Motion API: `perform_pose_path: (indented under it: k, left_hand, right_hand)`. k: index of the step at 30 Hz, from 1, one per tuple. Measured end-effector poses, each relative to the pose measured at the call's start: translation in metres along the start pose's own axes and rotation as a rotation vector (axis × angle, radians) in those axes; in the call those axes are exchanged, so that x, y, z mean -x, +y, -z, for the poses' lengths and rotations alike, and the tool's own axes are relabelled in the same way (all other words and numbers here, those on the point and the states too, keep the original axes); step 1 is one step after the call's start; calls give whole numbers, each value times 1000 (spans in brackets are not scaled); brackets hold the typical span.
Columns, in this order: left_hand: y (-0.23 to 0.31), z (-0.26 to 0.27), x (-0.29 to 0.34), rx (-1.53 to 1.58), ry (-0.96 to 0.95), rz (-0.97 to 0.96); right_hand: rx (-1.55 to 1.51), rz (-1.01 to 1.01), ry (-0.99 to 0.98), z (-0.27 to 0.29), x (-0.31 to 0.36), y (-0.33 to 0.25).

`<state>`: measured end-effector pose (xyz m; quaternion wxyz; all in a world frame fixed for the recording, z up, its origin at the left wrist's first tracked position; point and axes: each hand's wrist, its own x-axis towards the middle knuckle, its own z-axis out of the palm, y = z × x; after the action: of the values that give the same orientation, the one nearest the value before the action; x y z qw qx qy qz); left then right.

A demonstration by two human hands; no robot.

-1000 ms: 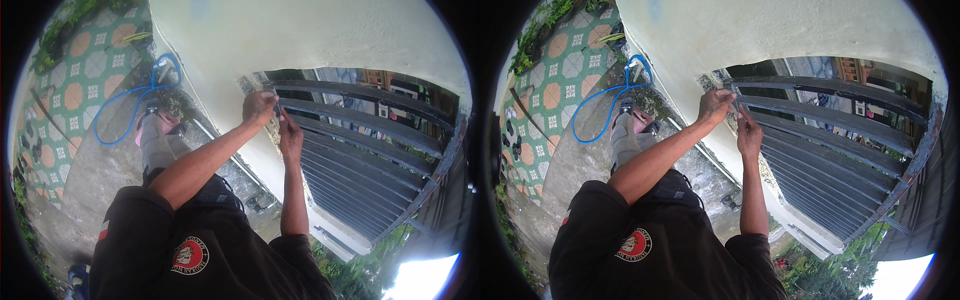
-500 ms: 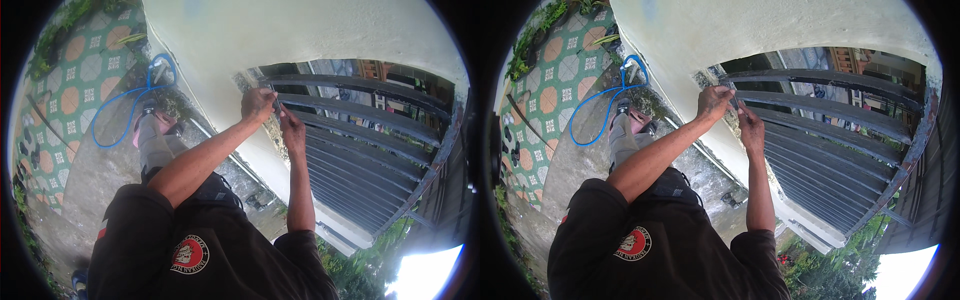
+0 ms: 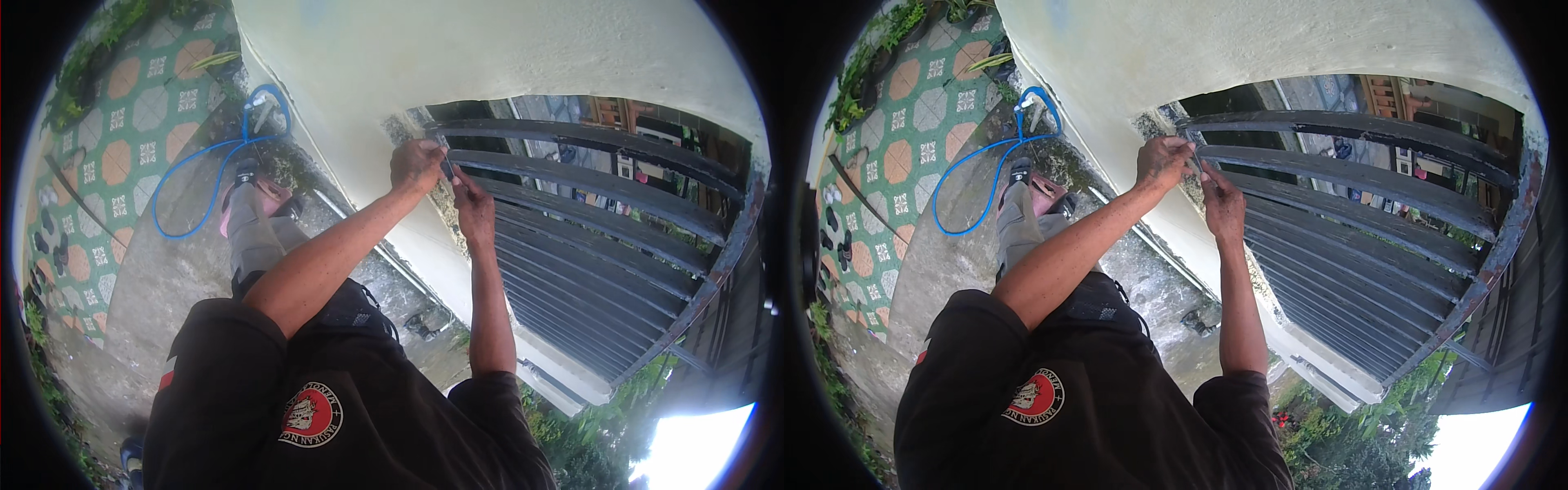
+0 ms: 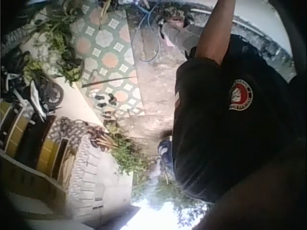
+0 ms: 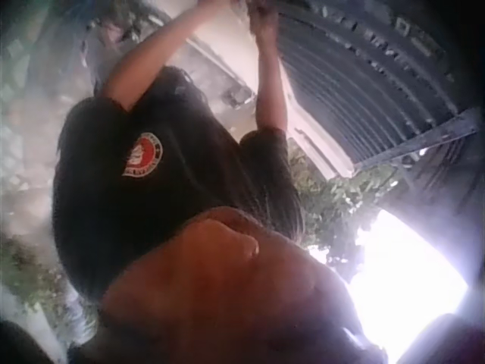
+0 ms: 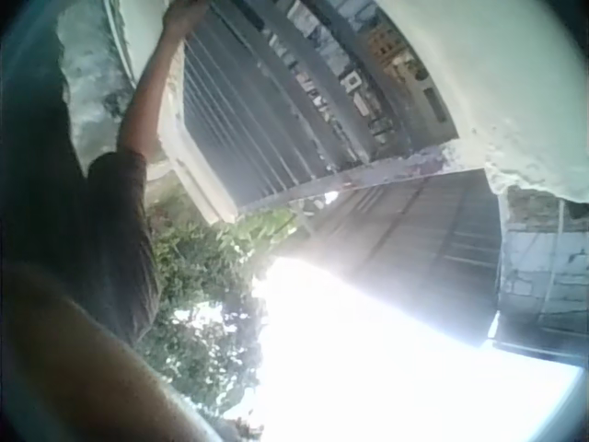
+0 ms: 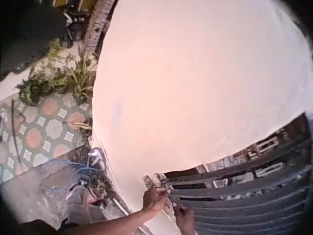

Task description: Scraping and preparing a metal gate for painting.

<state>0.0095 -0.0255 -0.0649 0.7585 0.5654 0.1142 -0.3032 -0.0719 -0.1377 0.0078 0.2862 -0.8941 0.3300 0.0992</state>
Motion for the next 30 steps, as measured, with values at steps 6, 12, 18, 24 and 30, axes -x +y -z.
perform_pose_path:
  k: [6, 12, 18, 24, 30]
  left_hand:
    - [2, -5, 2, -6, -31, -48]
    - [-2, -6, 2, 24, -22, -82]
    - [-11, -5, 0, -101, -38, -94]
    - [-7, 1, 3, -44, -6, -50]
    - [-11, 12, -5, 141, 45, 7]
  right_hand:
    - [-72, 63, 91, -1, -1, 14]
    - [-130, 117, 78, 1, -1, 12]
    - [-119, 97, 72, -4, 5, 12]
    - [-43, 107, 71, -12, -1, 13]
    - [20, 166, 61, -20, -11, 6]
